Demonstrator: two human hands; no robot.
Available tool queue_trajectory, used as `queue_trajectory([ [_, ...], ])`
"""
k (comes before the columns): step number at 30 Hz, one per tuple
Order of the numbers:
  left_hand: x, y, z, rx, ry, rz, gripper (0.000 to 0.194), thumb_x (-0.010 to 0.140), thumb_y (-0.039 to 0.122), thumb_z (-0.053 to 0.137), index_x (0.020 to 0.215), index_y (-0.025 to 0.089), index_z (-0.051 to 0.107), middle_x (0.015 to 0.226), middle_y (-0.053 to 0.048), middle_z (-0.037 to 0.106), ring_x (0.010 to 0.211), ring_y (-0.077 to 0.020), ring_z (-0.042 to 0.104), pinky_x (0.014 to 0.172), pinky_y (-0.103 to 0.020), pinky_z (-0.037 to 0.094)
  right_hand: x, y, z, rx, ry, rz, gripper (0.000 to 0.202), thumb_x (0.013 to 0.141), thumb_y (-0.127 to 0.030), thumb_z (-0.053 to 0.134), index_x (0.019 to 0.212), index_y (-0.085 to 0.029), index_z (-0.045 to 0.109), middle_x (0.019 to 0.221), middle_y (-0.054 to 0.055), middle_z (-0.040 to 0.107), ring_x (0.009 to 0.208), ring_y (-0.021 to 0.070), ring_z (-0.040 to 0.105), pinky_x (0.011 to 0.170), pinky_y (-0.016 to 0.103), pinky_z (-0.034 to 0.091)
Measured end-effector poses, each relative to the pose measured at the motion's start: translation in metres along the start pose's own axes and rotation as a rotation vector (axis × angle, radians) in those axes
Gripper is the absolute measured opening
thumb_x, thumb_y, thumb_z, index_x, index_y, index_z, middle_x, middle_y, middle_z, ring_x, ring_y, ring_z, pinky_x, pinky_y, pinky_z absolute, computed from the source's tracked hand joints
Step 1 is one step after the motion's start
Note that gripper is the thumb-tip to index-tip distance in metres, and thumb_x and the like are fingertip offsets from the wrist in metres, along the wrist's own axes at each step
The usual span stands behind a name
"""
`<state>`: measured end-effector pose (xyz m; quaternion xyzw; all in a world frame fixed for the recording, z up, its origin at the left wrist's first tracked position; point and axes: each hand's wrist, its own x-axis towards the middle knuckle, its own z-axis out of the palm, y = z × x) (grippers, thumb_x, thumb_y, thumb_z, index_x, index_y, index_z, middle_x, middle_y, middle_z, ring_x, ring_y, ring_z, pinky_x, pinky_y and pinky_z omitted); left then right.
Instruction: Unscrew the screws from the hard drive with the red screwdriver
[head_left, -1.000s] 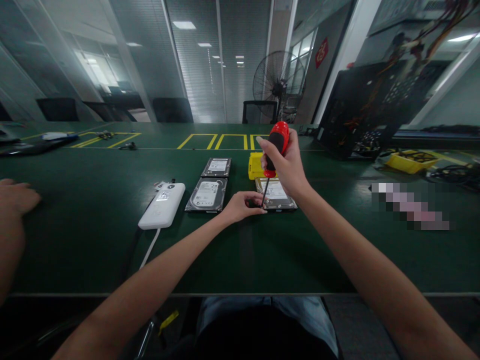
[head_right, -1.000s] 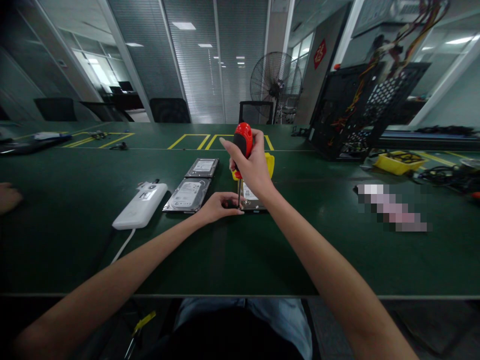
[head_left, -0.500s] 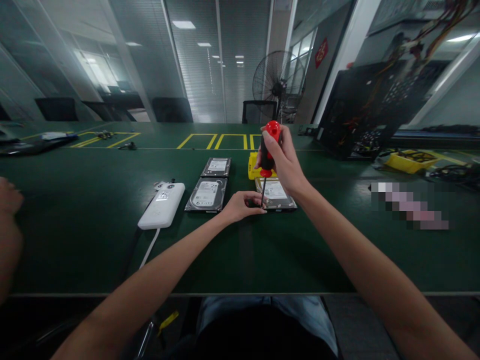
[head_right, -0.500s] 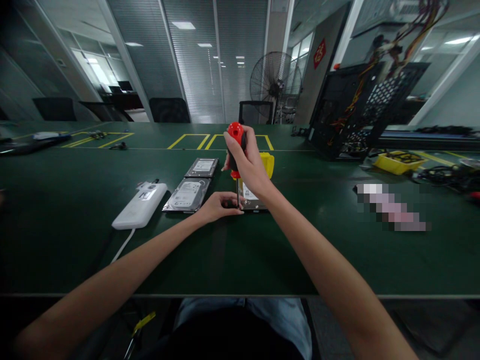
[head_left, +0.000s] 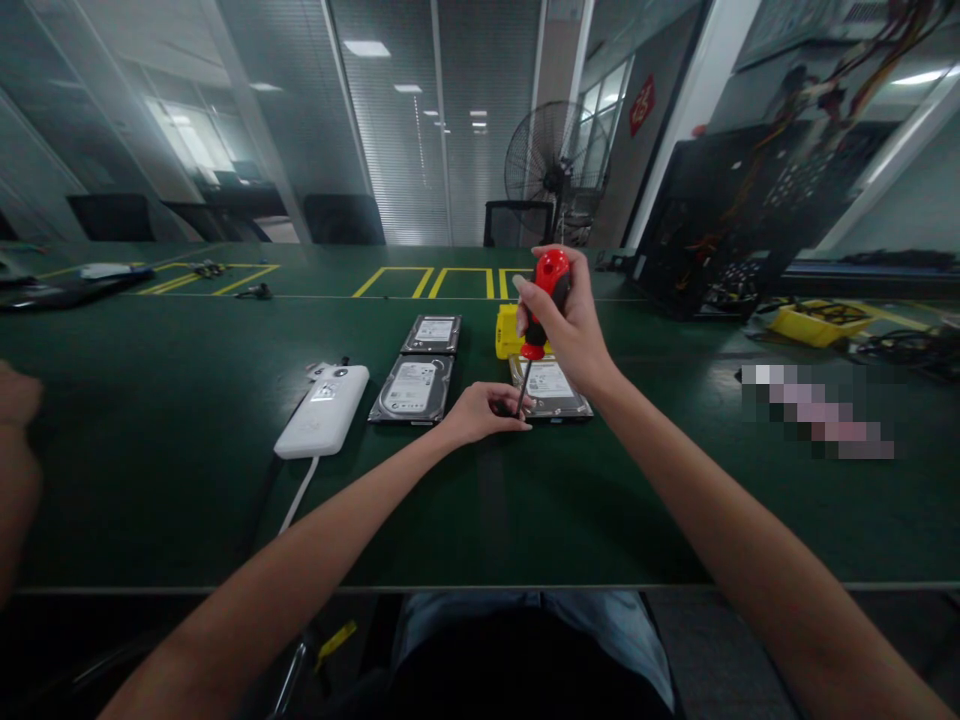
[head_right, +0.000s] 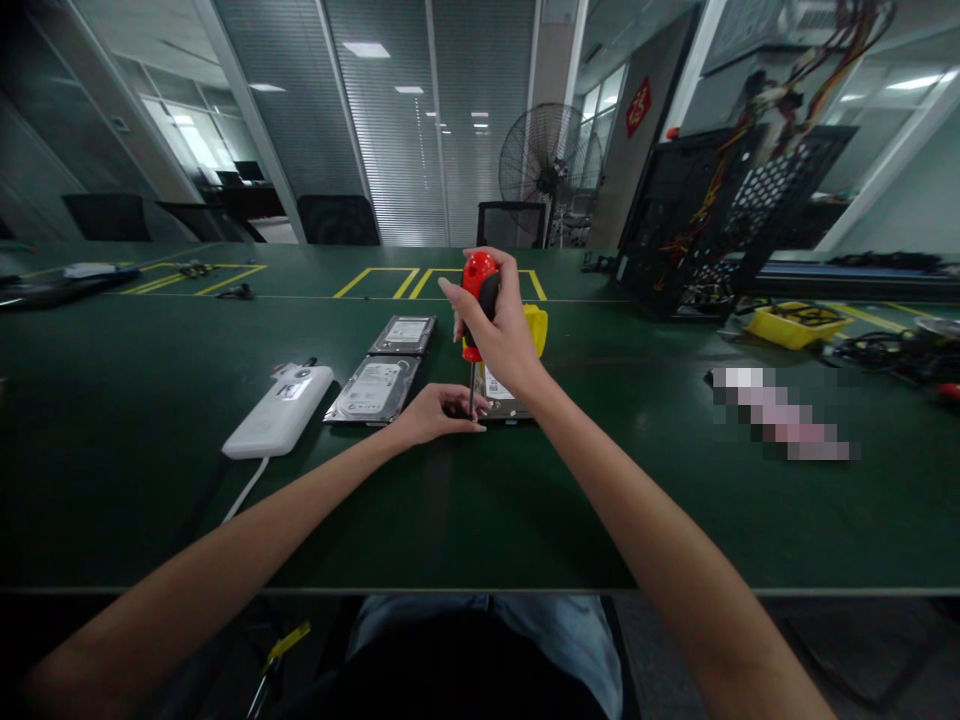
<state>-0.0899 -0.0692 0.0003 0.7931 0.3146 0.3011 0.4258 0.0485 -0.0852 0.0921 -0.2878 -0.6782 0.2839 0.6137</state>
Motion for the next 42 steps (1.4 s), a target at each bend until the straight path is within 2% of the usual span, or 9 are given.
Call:
queue_trajectory([
  [8,0.004,-0.014,0.004,-0.098,0.044,-0.022,0.045,0.062,0.03,0.077,0.102,0.012,0.066,0.075,-0.002,0.065,0.066,-0.0109,0.057,0.064,-0.024,0.044,0.006,0.002,-0.004,0.018,0.02,-0.166,0.037,0.083,-0.05,0.052,0.113,-0.034,0.038,0.075,-0.002,0.053,0.065,0.0143,0.06,0.056,0.032,0.051],
  [12,0.002,-0.013,0.003,-0.021,0.058,-0.004,0.045,0.063,0.031,0.076,0.103,0.014,0.065,0.079,-0.003,0.066,0.071,-0.0128,0.058,0.065,-0.026,0.042,0.01,0.005,-0.011,0.006,0.04,-0.181,0.033,0.082,-0.049,0.054,0.11,-0.035,0.042,0.074,-0.002,0.054,0.059,0.0121,0.058,0.05,0.028,0.048],
  [16,-0.003,-0.006,0.0,0.141,0.031,0.091,0.043,0.071,0.034,0.071,0.11,0.021,0.063,0.09,-0.003,0.064,0.084,-0.0158,0.057,0.071,-0.028,0.041,0.011,-0.005,-0.031,0.038,0.169,-0.144,0.026,0.081,-0.047,0.056,0.101,-0.033,0.046,0.071,-0.003,0.053,0.051,0.009,0.051,0.044,0.024,0.041],
  [19,-0.005,0.001,0.002,0.367,0.066,0.233,0.037,0.07,0.038,0.071,0.105,0.025,0.066,0.1,-0.004,0.058,0.097,-0.0195,0.049,0.081,-0.033,0.039,0.009,-0.01,-0.056,0.138,0.297,-0.075,0.021,0.079,-0.041,0.06,0.093,-0.029,0.05,0.072,-0.003,0.051,0.046,0.0061,0.044,0.038,0.021,0.033],
  [24,-0.002,0.009,0.013,0.709,0.039,0.381,0.02,0.08,0.037,0.062,0.097,0.029,0.069,0.102,-0.005,0.05,0.101,-0.0211,0.043,0.082,-0.034,0.034,-0.006,0.004,-0.087,0.146,0.405,0.082,0.025,0.075,-0.041,0.064,0.091,-0.027,0.051,0.07,-0.003,0.049,0.044,0.0053,0.044,0.034,0.02,0.032],
  [28,0.001,0.009,0.016,0.893,0.029,0.507,0.021,0.087,0.034,0.053,0.101,0.029,0.068,0.102,-0.006,0.051,0.102,-0.0212,0.042,0.083,-0.036,0.03,-0.014,0.015,-0.089,0.124,0.375,0.116,0.027,0.074,-0.043,0.064,0.091,-0.027,0.052,0.069,-0.003,0.049,0.044,0.0054,0.044,0.034,0.019,0.033],
  [34,0.0,0.01,0.016,1.03,-0.003,0.639,0.022,0.09,0.028,0.048,0.092,0.024,0.069,0.097,-0.006,0.055,0.097,-0.0194,0.045,0.083,-0.035,0.028,-0.015,0.016,-0.084,0.1,0.339,0.121,0.026,0.073,-0.043,0.065,0.091,-0.028,0.053,0.07,-0.002,0.05,0.045,0.0065,0.044,0.035,0.02,0.032],
  [39,0.001,0.013,0.02,0.949,0.028,0.589,0.022,0.09,0.032,0.048,0.09,0.024,0.069,0.092,-0.005,0.056,0.093,-0.0185,0.047,0.081,-0.034,0.029,-0.015,0.018,-0.085,0.061,0.359,0.123,0.026,0.073,-0.044,0.064,0.09,-0.028,0.052,0.07,-0.002,0.05,0.045,0.0069,0.044,0.036,0.022,0.032],
  [42,0.015,0.017,0.033,0.737,0.187,0.411,0.02,0.086,0.038,0.054,0.091,0.027,0.07,0.091,-0.003,0.054,0.091,-0.0177,0.047,0.077,-0.031,0.031,-0.015,0.018,-0.088,0.041,0.392,0.125,0.026,0.074,-0.044,0.063,0.091,-0.028,0.052,0.069,-0.002,0.049,0.045,0.0072,0.045,0.038,0.023,0.032],
])
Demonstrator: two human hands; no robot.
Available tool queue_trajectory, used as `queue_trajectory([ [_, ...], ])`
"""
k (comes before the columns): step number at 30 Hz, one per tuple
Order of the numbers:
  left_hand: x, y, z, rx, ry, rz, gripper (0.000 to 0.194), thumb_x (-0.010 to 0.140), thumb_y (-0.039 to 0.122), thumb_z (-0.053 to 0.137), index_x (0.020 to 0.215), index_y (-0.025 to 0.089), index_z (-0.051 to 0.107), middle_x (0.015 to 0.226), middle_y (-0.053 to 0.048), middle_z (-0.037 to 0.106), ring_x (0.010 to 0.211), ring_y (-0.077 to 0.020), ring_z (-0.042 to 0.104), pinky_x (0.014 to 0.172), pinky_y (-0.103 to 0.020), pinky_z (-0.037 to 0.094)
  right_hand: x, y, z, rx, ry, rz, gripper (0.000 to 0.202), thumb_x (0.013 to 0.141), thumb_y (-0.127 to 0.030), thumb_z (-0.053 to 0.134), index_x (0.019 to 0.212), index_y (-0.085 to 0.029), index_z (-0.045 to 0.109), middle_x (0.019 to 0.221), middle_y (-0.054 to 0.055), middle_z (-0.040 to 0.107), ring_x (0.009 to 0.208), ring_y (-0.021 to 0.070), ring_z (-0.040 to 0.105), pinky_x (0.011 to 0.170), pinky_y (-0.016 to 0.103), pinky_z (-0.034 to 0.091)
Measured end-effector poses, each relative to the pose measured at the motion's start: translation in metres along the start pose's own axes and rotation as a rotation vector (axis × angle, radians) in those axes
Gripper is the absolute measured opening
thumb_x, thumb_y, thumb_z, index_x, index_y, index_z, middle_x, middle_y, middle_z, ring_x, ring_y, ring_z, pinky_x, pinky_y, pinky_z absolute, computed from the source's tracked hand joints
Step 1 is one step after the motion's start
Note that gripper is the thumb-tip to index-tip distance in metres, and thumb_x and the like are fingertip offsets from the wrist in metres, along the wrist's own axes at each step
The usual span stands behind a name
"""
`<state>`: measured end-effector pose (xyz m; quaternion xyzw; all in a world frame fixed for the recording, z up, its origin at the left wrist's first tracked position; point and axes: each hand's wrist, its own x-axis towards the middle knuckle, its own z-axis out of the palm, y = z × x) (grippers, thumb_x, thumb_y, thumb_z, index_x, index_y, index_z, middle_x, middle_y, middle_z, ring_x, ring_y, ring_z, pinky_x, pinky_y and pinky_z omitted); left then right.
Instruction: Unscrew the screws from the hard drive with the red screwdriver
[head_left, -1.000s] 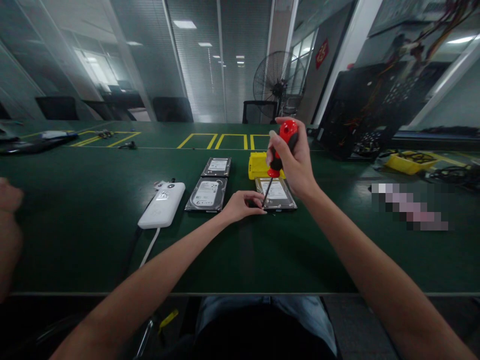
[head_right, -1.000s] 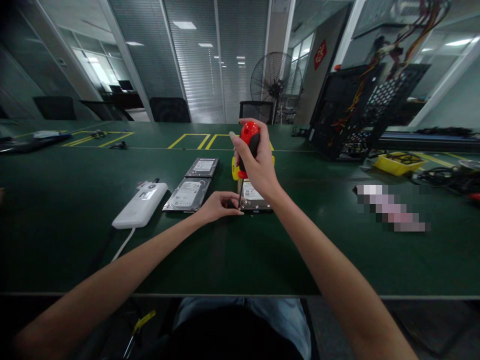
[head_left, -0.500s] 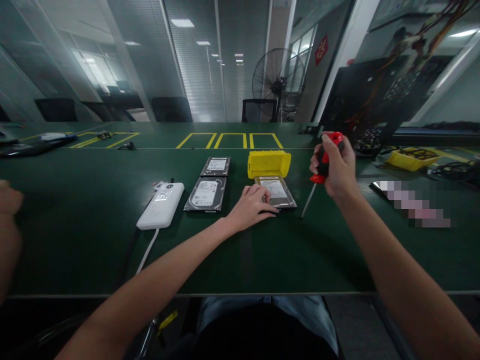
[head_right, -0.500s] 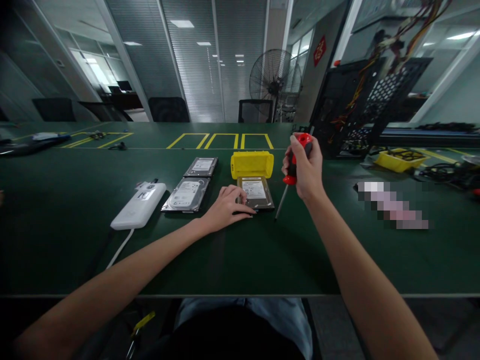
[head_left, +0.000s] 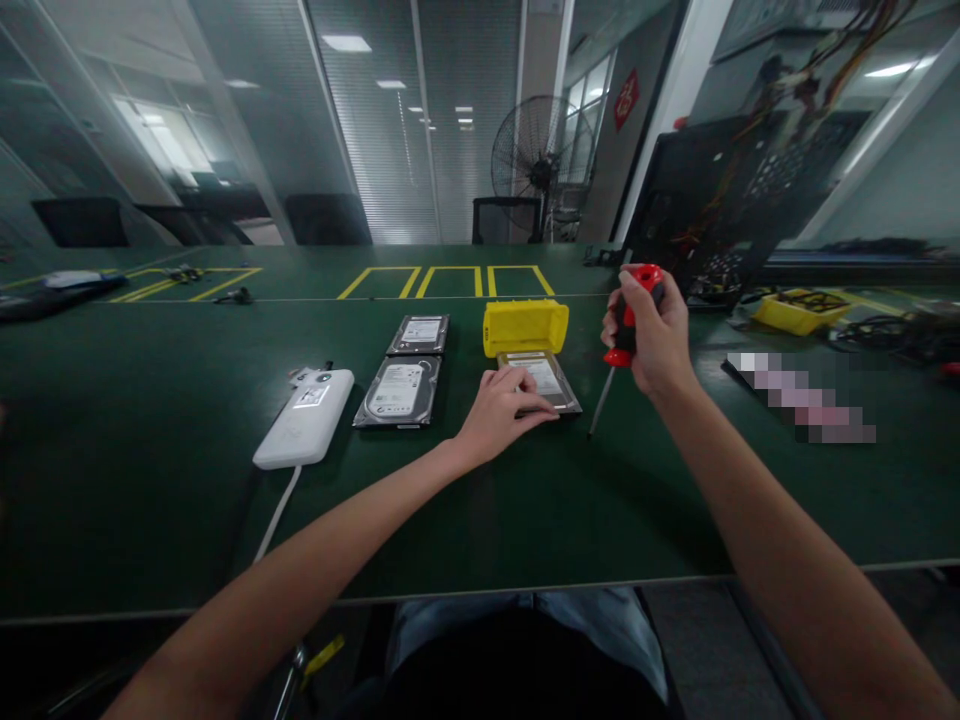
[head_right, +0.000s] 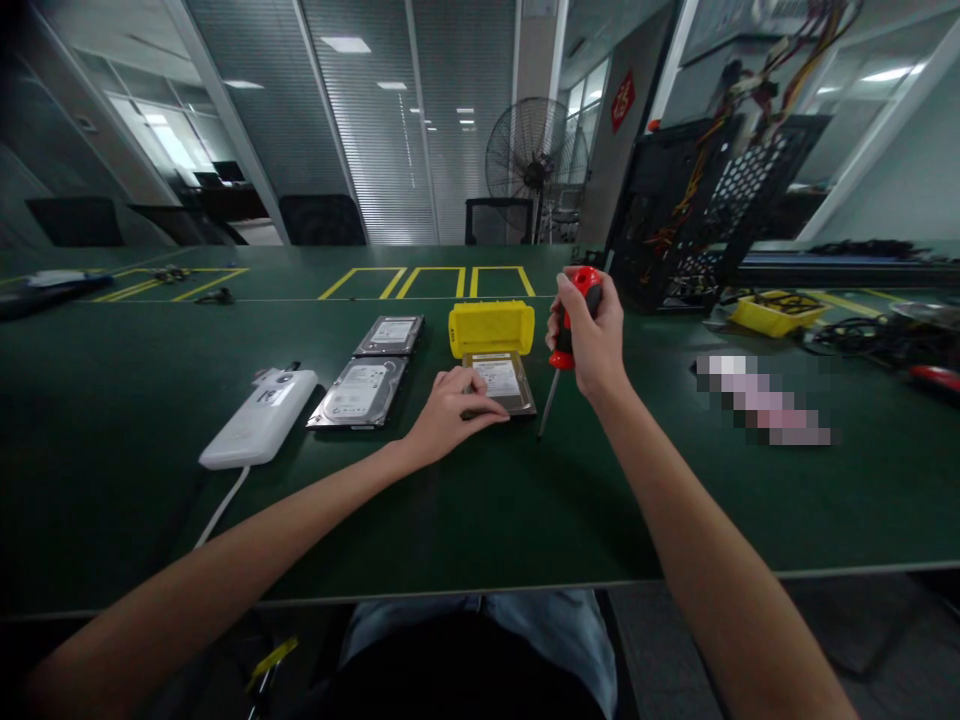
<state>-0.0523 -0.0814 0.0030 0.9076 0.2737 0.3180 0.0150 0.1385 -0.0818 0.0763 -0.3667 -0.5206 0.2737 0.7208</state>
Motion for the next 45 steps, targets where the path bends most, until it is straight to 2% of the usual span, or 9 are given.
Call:
queue_trajectory([
  [3,0.02,0.009,0.016,-0.104,0.066,-0.224,0.021,0.085,0.04,0.055,0.094,0.029,0.07,0.091,-0.001,0.055,0.089,-0.0175,0.048,0.075,-0.031,0.031,0.001,-0.001,-0.003,0.01,0.04,0.004,0.025,0.073,-0.043,0.063,0.089,-0.028,0.051,0.068,-0.003,0.047,0.045,0.007,0.045,0.038,0.024,0.033],
  [6,0.032,0.016,0.026,-0.072,0.019,-0.3,0.023,0.082,0.046,0.057,0.089,0.029,0.071,0.09,-0.002,0.056,0.087,-0.019,0.048,0.074,-0.032,0.03,0.003,0.0,-0.006,0.023,0.074,0.015,0.025,0.073,-0.042,0.064,0.088,-0.027,0.051,0.068,-0.003,0.047,0.045,0.0069,0.045,0.039,0.023,0.034],
  [11,0.032,0.018,0.028,-0.013,-0.042,-0.277,0.023,0.082,0.048,0.056,0.088,0.032,0.072,0.085,-0.002,0.057,0.084,-0.0197,0.048,0.072,-0.033,0.028,0.004,-0.001,-0.008,0.001,0.072,0.005,0.027,0.073,-0.045,0.063,0.088,-0.027,0.05,0.068,-0.003,0.047,0.044,0.0066,0.045,0.036,0.022,0.033],
  [20,0.028,0.019,0.034,0.022,0.017,-0.181,0.028,0.085,0.05,0.051,0.09,0.032,0.072,0.08,-0.001,0.059,0.08,-0.0186,0.046,0.071,-0.034,0.025,0.002,-0.001,-0.007,-0.026,0.003,-0.034,0.031,0.073,-0.051,0.062,0.09,-0.029,0.05,0.066,-0.003,0.046,0.044,0.0062,0.044,0.034,0.02,0.033],
  [26,0.025,0.018,0.033,0.01,0.027,-0.142,0.024,0.084,0.047,0.053,0.09,0.033,0.072,0.079,-0.001,0.06,0.082,-0.0183,0.049,0.072,-0.034,0.024,0.001,0.0,-0.005,-0.025,0.011,-0.019,0.03,0.073,-0.05,0.062,0.09,-0.028,0.05,0.068,-0.002,0.047,0.044,0.0061,0.043,0.034,0.02,0.033],
  [32,0.025,0.018,0.033,0.021,0.017,-0.128,0.021,0.086,0.043,0.053,0.09,0.032,0.072,0.082,0.0,0.061,0.084,-0.018,0.049,0.073,-0.034,0.024,0.0,-0.001,-0.003,-0.024,-0.004,-0.027,0.029,0.073,-0.049,0.062,0.09,-0.029,0.051,0.068,-0.002,0.046,0.044,0.0067,0.043,0.036,0.022,0.032],
  [45,0.027,0.019,0.032,0.016,-0.026,-0.16,0.026,0.087,0.046,0.05,0.091,0.032,0.071,0.085,-0.001,0.062,0.085,-0.0187,0.051,0.073,-0.034,0.025,0.0,0.0,-0.003,-0.053,-0.017,-0.043,0.029,0.074,-0.051,0.06,0.092,-0.03,0.05,0.068,-0.001,0.048,0.045,0.0077,0.043,0.035,0.021,0.032],
])
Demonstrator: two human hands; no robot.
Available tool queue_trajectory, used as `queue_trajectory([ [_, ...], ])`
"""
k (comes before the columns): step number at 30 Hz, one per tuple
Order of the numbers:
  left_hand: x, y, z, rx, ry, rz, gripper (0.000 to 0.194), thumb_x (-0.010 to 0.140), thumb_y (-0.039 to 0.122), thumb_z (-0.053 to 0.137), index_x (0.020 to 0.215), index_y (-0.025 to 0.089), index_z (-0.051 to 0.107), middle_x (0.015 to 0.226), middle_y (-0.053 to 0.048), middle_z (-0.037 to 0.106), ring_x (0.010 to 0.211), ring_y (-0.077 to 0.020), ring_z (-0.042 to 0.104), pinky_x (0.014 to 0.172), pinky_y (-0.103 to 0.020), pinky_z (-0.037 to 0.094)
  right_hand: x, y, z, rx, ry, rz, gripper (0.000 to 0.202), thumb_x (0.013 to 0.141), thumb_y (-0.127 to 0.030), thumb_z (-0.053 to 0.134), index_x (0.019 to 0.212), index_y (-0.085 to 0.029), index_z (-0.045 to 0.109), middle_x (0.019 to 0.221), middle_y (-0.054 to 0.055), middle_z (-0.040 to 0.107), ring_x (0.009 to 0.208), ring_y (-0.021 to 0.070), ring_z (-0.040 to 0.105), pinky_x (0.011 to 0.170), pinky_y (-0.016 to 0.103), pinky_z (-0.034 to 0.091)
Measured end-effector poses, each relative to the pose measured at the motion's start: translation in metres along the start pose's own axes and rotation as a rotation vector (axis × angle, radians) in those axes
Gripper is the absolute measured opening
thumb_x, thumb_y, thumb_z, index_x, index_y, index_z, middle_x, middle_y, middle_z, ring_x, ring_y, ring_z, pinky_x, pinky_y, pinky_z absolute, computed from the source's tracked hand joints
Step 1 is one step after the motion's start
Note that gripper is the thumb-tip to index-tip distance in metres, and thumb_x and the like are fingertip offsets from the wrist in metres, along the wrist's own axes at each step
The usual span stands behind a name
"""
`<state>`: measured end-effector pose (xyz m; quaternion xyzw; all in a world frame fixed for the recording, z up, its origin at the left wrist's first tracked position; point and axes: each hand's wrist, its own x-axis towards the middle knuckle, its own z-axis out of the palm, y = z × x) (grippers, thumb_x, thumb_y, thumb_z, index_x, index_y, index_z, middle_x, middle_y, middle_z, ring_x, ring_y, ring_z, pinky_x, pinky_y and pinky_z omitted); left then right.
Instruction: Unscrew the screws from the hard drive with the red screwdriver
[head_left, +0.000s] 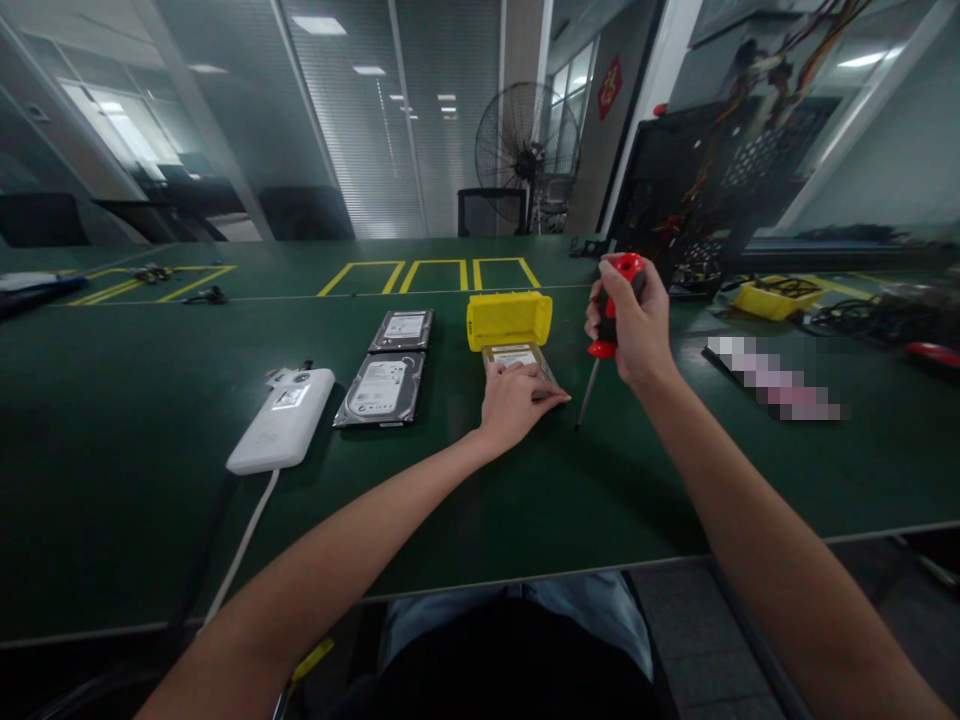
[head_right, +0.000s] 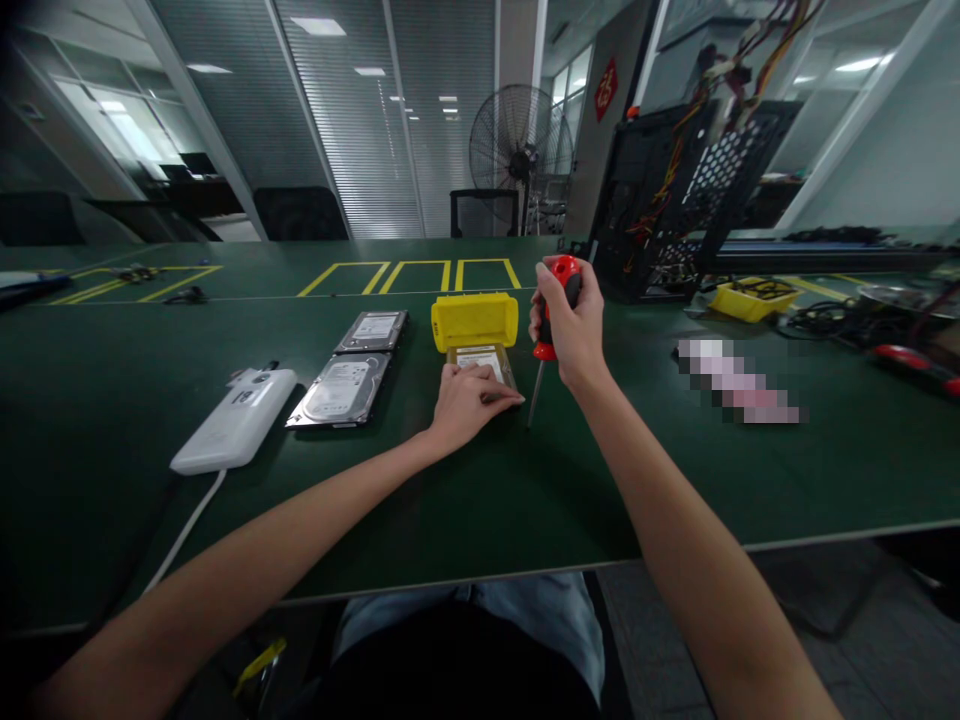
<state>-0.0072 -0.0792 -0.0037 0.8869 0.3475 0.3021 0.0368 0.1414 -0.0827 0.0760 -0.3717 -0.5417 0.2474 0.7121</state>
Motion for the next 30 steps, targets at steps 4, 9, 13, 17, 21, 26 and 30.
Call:
queue_trajectory([
  [4,0.0,-0.001,0.0,-0.024,-0.009,-0.004,0.026,0.087,0.045,0.05,0.089,0.031,0.072,0.085,0.0,0.063,0.084,-0.0182,0.052,0.073,-0.034,0.025,-0.001,0.0,0.001,0.014,0.014,0.012,0.03,0.072,-0.05,0.063,0.091,-0.029,0.051,0.068,-0.001,0.048,0.045,0.0072,0.043,0.035,0.021,0.033],
  [9,-0.001,-0.003,0.0,-0.04,-0.045,0.004,0.025,0.086,0.045,0.051,0.092,0.031,0.071,0.083,0.0,0.062,0.081,-0.0168,0.052,0.072,-0.033,0.025,-0.001,-0.001,0.002,0.018,0.015,0.0,0.029,0.074,-0.05,0.062,0.091,-0.029,0.05,0.068,-0.002,0.047,0.044,0.0073,0.043,0.036,0.022,0.032],
  [13,-0.003,-0.004,0.0,-0.03,-0.045,0.014,0.024,0.087,0.043,0.051,0.095,0.032,0.071,0.081,0.0,0.062,0.082,-0.0171,0.052,0.073,-0.033,0.026,-0.003,-0.009,0.004,0.042,0.069,-0.081,0.025,0.077,-0.048,0.059,0.093,-0.031,0.049,0.069,-0.003,0.046,0.046,0.0077,0.043,0.038,0.023,0.032],
  [17,-0.004,-0.005,-0.003,-0.056,-0.053,0.014,0.023,0.085,0.043,0.054,0.096,0.032,0.07,0.079,0.0,0.061,0.08,-0.0173,0.053,0.072,-0.033,0.027,-0.008,-0.019,0.005,0.01,0.147,-0.169,0.027,0.079,-0.051,0.056,0.098,-0.035,0.046,0.076,0.0,0.051,0.049,0.0093,0.043,0.04,0.027,0.034],
  [21,-0.004,-0.005,-0.004,-0.078,-0.042,0.001,0.02,0.082,0.043,0.059,0.092,0.031,0.071,0.078,0.0,0.061,0.08,-0.0182,0.053,0.072,-0.033,0.027,-0.011,-0.022,0.005,-0.089,0.162,-0.21,0.033,0.079,-0.059,0.05,0.104,-0.04,0.041,0.083,0.003,0.055,0.056,0.0136,0.046,0.044,0.031,0.036],
  [26,-0.004,-0.006,-0.001,-0.091,-0.025,-0.009,0.02,0.081,0.043,0.06,0.092,0.031,0.071,0.079,0.0,0.061,0.078,-0.018,0.053,0.072,-0.033,0.028,-0.012,-0.02,0.005,-0.126,0.119,-0.227,0.038,0.078,-0.063,0.048,0.107,-0.04,0.04,0.083,0.004,0.056,0.063,0.0191,0.053,0.047,0.033,0.037],
  [30,-0.004,-0.006,-0.001,-0.098,-0.023,-0.004,0.02,0.082,0.041,0.059,0.093,0.029,0.071,0.08,-0.001,0.061,0.079,-0.0186,0.053,0.072,-0.034,0.029,-0.012,-0.019,0.005,-0.137,0.103,-0.234,0.039,0.077,-0.064,0.048,0.108,-0.041,0.04,0.082,0.004,0.057,0.067,0.0205,0.055,0.049,0.034,0.038],
])
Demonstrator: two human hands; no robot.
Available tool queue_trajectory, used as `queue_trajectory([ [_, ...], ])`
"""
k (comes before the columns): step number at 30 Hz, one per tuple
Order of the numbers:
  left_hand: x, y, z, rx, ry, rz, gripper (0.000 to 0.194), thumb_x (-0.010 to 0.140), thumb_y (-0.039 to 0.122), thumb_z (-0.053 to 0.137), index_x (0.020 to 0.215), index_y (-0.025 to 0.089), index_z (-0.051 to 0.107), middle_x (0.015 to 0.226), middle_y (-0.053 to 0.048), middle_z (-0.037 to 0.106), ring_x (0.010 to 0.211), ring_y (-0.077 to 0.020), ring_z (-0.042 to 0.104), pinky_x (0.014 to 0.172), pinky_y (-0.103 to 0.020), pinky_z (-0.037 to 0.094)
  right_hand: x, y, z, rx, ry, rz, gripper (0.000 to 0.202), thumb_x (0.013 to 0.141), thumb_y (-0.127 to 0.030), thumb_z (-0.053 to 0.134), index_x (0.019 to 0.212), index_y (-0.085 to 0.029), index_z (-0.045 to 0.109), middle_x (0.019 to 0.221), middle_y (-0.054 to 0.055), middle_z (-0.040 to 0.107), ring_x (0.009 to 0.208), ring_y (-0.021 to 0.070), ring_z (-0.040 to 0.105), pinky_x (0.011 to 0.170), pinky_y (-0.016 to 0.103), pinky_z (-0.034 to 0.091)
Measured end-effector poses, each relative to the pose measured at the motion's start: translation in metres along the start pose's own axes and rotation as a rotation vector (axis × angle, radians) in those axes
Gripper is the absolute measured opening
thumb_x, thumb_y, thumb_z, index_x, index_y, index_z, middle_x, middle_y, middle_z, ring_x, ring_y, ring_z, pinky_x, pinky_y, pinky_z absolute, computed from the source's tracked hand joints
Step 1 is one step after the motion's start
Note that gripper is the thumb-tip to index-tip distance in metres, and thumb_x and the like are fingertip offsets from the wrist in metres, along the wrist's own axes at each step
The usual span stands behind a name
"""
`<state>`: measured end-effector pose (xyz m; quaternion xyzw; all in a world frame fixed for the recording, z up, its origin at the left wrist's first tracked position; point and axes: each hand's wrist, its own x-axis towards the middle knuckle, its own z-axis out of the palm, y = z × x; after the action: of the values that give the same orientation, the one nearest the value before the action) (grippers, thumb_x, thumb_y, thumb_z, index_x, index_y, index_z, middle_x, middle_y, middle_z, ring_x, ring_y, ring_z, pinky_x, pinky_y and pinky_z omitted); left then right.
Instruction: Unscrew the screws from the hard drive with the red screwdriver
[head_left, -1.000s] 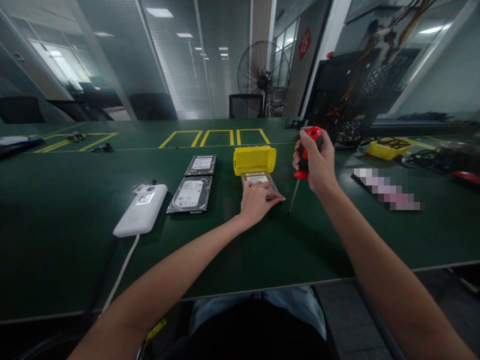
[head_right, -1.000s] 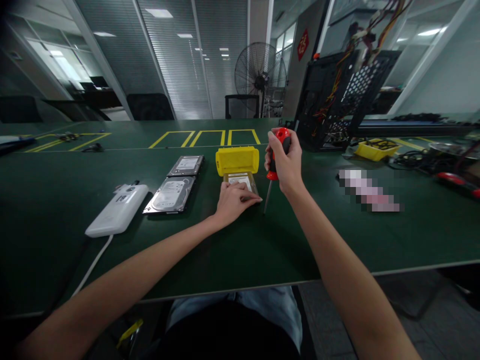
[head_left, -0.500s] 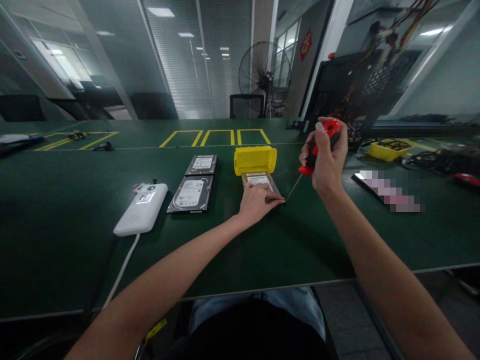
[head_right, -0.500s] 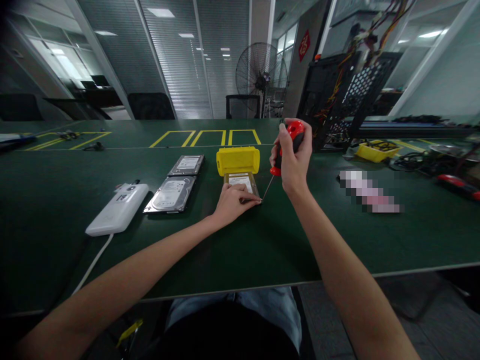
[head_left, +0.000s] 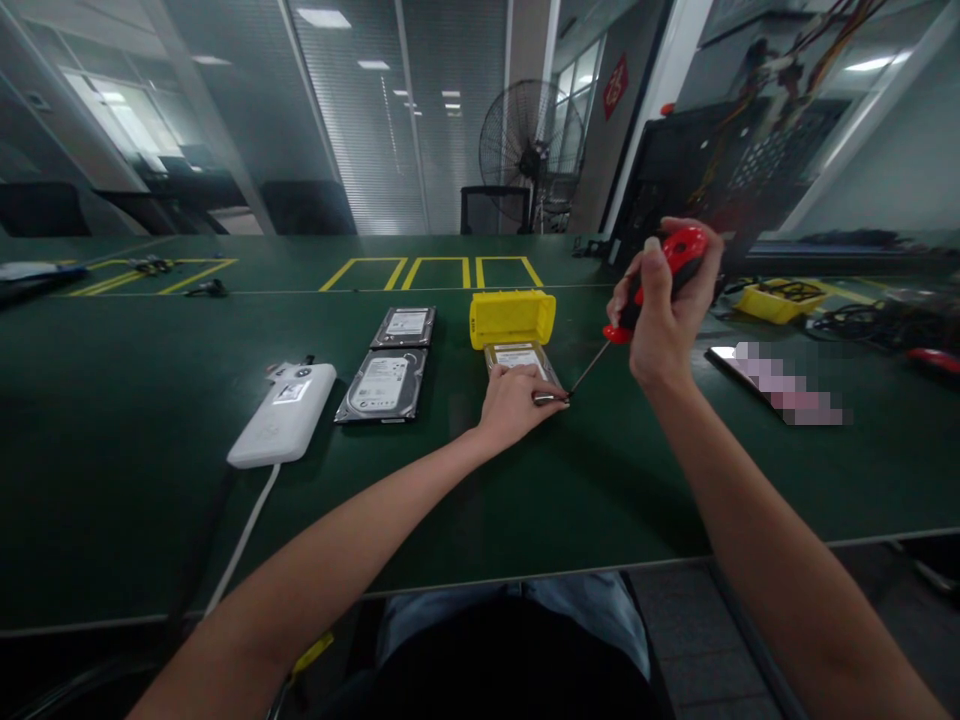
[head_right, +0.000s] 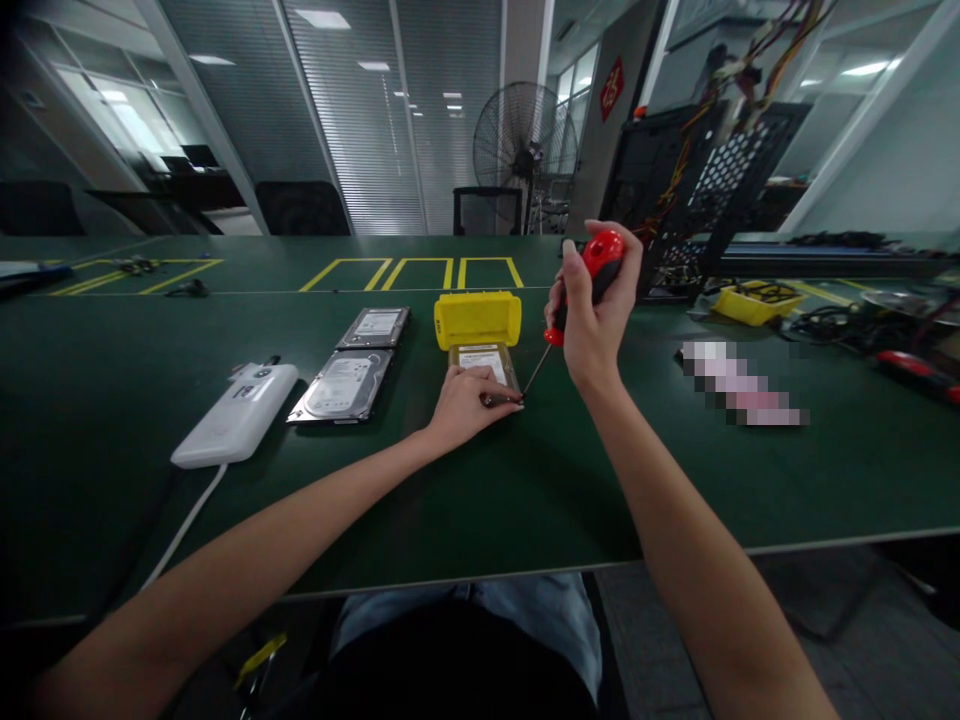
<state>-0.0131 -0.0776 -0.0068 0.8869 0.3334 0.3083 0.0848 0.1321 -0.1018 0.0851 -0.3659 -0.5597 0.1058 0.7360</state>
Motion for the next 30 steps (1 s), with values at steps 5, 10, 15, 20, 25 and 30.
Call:
queue_trajectory([
  [5,0.0,0.001,0.0,0.001,-0.014,-0.007,0.02,0.082,0.041,0.059,0.094,0.03,0.071,0.08,-0.001,0.06,0.08,-0.0183,0.053,0.073,-0.033,0.028,0.001,0.001,0.001,0.022,0.001,-0.001,0.035,0.079,-0.06,0.05,0.106,-0.04,0.04,0.081,0.003,0.057,0.068,0.0203,0.056,0.051,0.035,0.041],
  [10,0.001,0.001,0.0,0.015,-0.008,-0.028,0.02,0.08,0.042,0.061,0.092,0.031,0.072,0.078,0.0,0.06,0.079,-0.0173,0.053,0.073,-0.032,0.028,0.003,0.005,0.003,0.099,0.024,-0.027,0.037,0.079,-0.057,0.053,0.105,-0.036,0.04,0.078,0.001,0.055,0.068,0.02,0.059,0.051,0.035,0.045],
  [15,0.001,0.002,0.001,0.007,0.01,-0.046,0.02,0.079,0.042,0.062,0.092,0.031,0.072,0.079,0.0,0.061,0.079,-0.0173,0.054,0.072,-0.032,0.027,0.005,0.01,0.004,0.164,0.028,-0.085,0.029,0.081,-0.048,0.057,0.103,-0.034,0.043,0.071,-0.002,0.05,0.061,0.0148,0.059,0.052,0.032,0.049],
  [20,0.0,0.002,0.001,0.001,0.014,-0.047,0.021,0.079,0.042,0.062,0.094,0.03,0.071,0.081,0.0,0.061,0.081,-0.018,0.054,0.073,-0.032,0.028,0.006,0.014,0.004,0.146,0.005,-0.123,0.027,0.083,-0.044,0.055,0.105,-0.033,0.044,0.071,-0.003,0.052,0.066,0.0145,0.062,0.054,0.03,0.052],
  [25,0.0,0.003,0.0,0.006,0.015,-0.046,0.02,0.079,0.042,0.062,0.093,0.031,0.071,0.08,0.0,0.06,0.082,-0.0185,0.054,0.073,-0.032,0.028,0.007,0.017,0.004,0.147,0.013,-0.16,0.026,0.083,-0.041,0.056,0.106,-0.033,0.045,0.069,-0.004,0.05,0.058,0.0126,0.06,0.05,0.029,0.052],
  [30,0.001,0.006,-0.003,0.016,-0.006,-0.053,0.022,0.08,0.043,0.061,0.095,0.031,0.071,0.08,-0.001,0.061,0.082,-0.0186,0.054,0.073,-0.032,0.029,0.006,0.015,0.005,0.122,-0.008,-0.168,0.026,0.083,-0.043,0.055,0.106,-0.033,0.045,0.071,-0.003,0.051,0.058,0.0117,0.061,0.04,0.021,0.045],
])
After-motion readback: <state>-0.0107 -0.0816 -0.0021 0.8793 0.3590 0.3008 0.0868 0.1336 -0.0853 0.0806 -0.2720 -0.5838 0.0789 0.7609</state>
